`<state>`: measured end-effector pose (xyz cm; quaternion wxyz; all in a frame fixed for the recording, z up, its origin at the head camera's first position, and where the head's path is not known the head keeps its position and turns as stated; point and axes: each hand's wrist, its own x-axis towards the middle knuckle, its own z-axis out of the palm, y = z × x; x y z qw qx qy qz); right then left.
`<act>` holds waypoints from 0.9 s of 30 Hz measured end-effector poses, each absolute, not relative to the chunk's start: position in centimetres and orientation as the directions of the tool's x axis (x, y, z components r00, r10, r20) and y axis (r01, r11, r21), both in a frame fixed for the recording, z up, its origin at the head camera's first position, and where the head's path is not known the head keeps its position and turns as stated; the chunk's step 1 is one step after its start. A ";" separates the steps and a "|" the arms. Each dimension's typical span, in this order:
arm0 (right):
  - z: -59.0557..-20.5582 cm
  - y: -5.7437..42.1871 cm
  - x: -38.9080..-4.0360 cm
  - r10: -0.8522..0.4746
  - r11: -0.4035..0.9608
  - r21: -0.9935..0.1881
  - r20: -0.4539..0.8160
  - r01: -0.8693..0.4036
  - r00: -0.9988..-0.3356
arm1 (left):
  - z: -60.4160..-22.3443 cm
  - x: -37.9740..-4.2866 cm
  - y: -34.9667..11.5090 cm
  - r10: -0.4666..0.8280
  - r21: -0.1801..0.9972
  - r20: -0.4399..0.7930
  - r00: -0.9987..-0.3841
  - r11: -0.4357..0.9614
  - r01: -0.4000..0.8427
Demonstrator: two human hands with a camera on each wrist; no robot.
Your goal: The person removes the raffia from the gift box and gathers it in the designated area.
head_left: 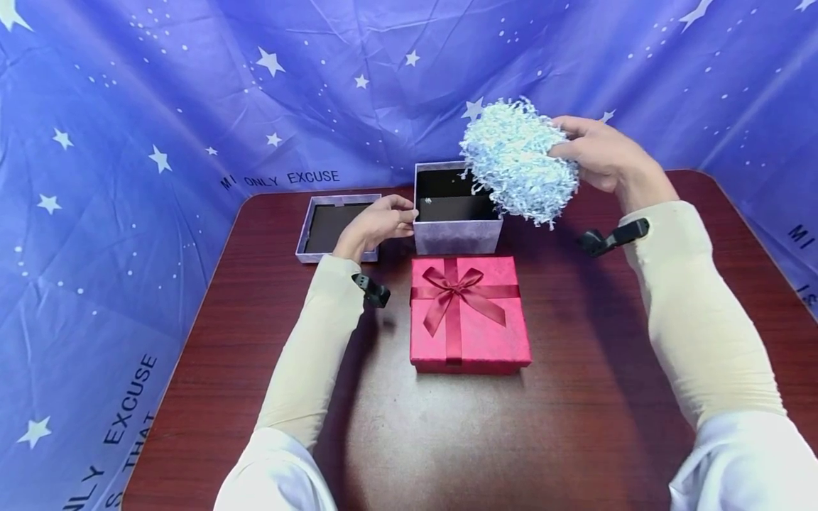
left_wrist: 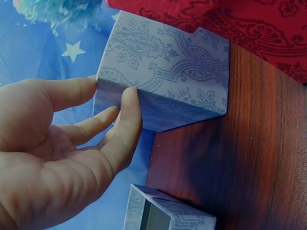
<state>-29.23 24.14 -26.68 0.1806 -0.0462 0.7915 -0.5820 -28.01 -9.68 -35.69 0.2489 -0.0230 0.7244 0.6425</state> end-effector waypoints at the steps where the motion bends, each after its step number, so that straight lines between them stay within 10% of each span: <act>1: -26.8 24.7 -29.2 -0.278 0.308 -0.941 -0.229 0.139 -0.933 | -35.7 -28.0 -9.7 0.288 0.919 -0.391 -0.874 0.172 -0.354; 15: -29.1 31.2 -27.7 -0.199 0.246 -0.942 -0.280 0.229 -0.939 | -35.5 -28.0 -9.6 0.289 0.917 -0.397 -0.871 0.159 -0.365; 27: -33.1 34.0 -27.2 -0.084 0.549 -0.796 -0.356 0.255 -0.931 | -35.6 -28.0 -9.7 0.288 0.919 -0.394 -0.873 0.146 -0.367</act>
